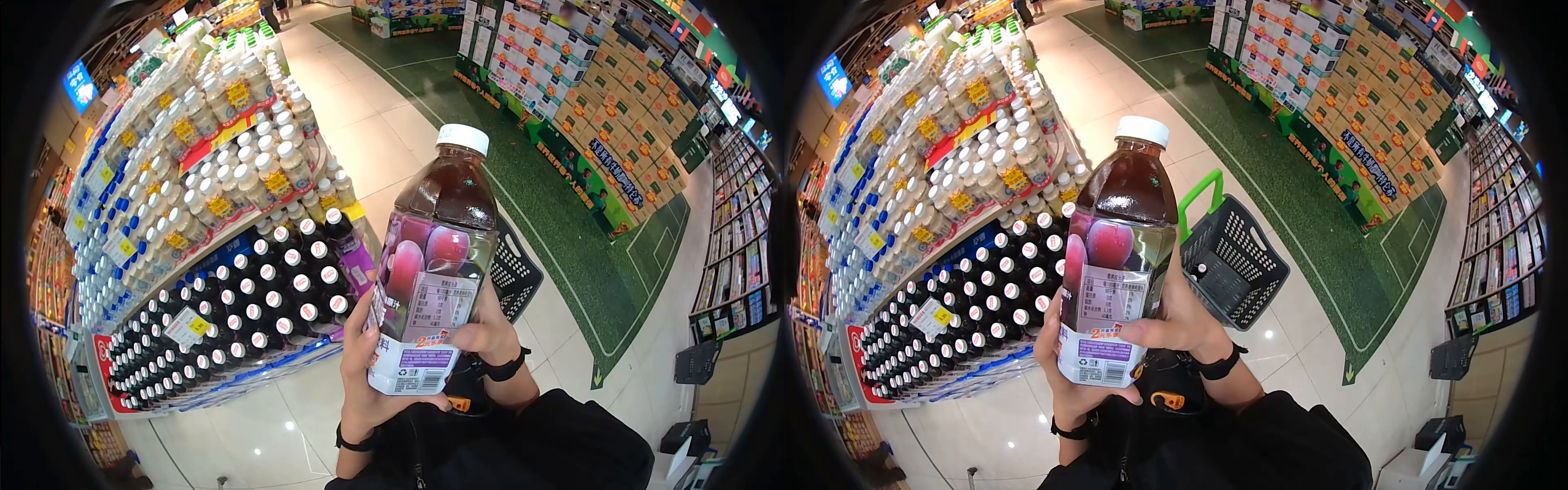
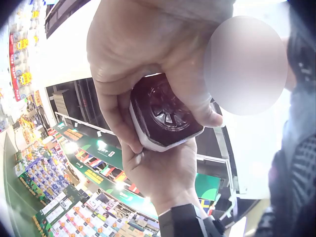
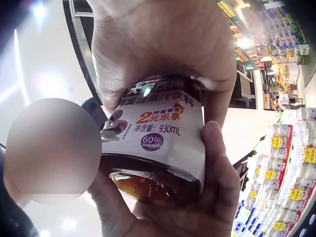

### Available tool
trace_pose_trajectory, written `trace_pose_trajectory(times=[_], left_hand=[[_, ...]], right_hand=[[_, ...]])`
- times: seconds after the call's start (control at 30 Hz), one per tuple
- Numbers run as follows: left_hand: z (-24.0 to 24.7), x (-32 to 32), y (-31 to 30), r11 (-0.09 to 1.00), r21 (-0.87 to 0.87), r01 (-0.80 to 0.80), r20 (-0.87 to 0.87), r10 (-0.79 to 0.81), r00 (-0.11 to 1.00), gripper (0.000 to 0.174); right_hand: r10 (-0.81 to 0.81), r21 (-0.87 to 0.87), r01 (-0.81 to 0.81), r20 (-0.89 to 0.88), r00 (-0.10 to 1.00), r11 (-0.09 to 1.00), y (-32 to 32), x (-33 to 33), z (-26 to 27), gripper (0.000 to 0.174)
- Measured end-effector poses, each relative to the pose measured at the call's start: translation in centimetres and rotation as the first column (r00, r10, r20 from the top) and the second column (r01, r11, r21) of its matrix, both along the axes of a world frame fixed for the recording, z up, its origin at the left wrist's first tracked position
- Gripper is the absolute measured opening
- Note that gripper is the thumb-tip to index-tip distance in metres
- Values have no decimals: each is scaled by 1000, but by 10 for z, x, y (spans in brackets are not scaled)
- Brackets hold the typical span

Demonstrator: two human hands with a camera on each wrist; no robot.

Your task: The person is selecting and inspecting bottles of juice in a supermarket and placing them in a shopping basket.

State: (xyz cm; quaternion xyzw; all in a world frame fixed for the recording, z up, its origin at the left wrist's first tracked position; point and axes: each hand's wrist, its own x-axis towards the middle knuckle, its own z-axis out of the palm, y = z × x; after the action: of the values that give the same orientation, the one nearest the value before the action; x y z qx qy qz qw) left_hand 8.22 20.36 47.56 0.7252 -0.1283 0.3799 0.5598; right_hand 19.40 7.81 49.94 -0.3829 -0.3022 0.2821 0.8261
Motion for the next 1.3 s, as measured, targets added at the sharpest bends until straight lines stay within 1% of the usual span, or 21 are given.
trace_pose_trajectory(times=[0.03, 0.1, 0.2, 0.33, 0.37, 0.43, 0.53, 0.63, 0.67, 0.73, 0.83, 0.93, 1.0, 1.13, 1.23, 1.27, 1.3], left_hand=[[0, -1, 1, 1000, -1, -2, -1, 2, 1000, 116], [1, -1, 2, 1000, -7, 6, -29, -7, 1000, 116], [1, -1, 5, 1000, 0, 13, -25, -13, 1000, 116], [4, -1, 6, 1000, 7, 5, -48, -5, 999, 116], [4, 0, 6, 1000, 5, 9, -44, -9, 999, 116], [2, 1, 6, 1000, 3, 12, -40, -12, 999, 116], [1, 1, 7, 1000, 1, 29, -34, -29, 999, 116], [1, 0, 6, 1000, -2, 22, -54, -22, 998, 116], [1, 0, 6, 1000, -1, 22, -56, -22, 998, 116], [2, -1, 6, 1000, 0, 22, -59, -22, 998, 116], [4, -2, 5, 1000, 24, 9, -76, -7, 997, 117], [-1, -4, 4, 1000, -19, 21, -88, -23, 996, 117], [-5, -8, 4, 994, -103, 36, -172, -53, 984, 117], [-3, -10, 1, 992, -125, 20, -210, -46, 977, 115], [-5, -8, 2, 994, -97, 46, -204, -65, 977, 123], [-2, -7, 0, 990, -133, 49, -211, -77, 974, 131], [1, -6, -2, 984, -170, 51, -220, -88, 972, 139]], right_hand=[[2, -1, -2, -1, 1000, 1000, 1, 0, 1, 119], [31, 4, -31, -22, 999, 1000, 3, 0, 5, 112], [29, -12, -29, -6, 1000, 1000, 6, -1, 12, 108], [33, -4, -33, -41, 999, 999, 9, -2, 11, 109], [-41, -1, 40, -23, 999, 999, 11, -2, 5, 104], [-112, 3, 112, -5, 994, 994, 10, -1, -3, 101], [-35, -30, 35, -1, 999, 999, 4, 2, -7, 114], [-35, -53, 34, -5, 999, 998, 5, 2, -7, 116], [-111, -36, 111, 10, 994, 993, 8, 1, -8, 107], [-187, -18, 188, 25, 982, 982, 9, 0, -10, 100], [-181, -16, 182, 17, 983, 983, 8, 0, -10, 99], [-173, -4, 173, 28, 985, 985, 8, 3, -7, 99], [-168, 4, 168, 74, 983, 986, 8, 6, -5, 100], [-145, -3, 146, 93, 985, 989, 7, 9, -1, 99], [-166, 8, 166, 98, 981, 986, 6, 8, 1, 100], [-176, 12, 176, 99, 979, 984, 5, 8, 2, 100], [-139, 15, 138, 71, 988, 990, 3, 7, 1, 110]])
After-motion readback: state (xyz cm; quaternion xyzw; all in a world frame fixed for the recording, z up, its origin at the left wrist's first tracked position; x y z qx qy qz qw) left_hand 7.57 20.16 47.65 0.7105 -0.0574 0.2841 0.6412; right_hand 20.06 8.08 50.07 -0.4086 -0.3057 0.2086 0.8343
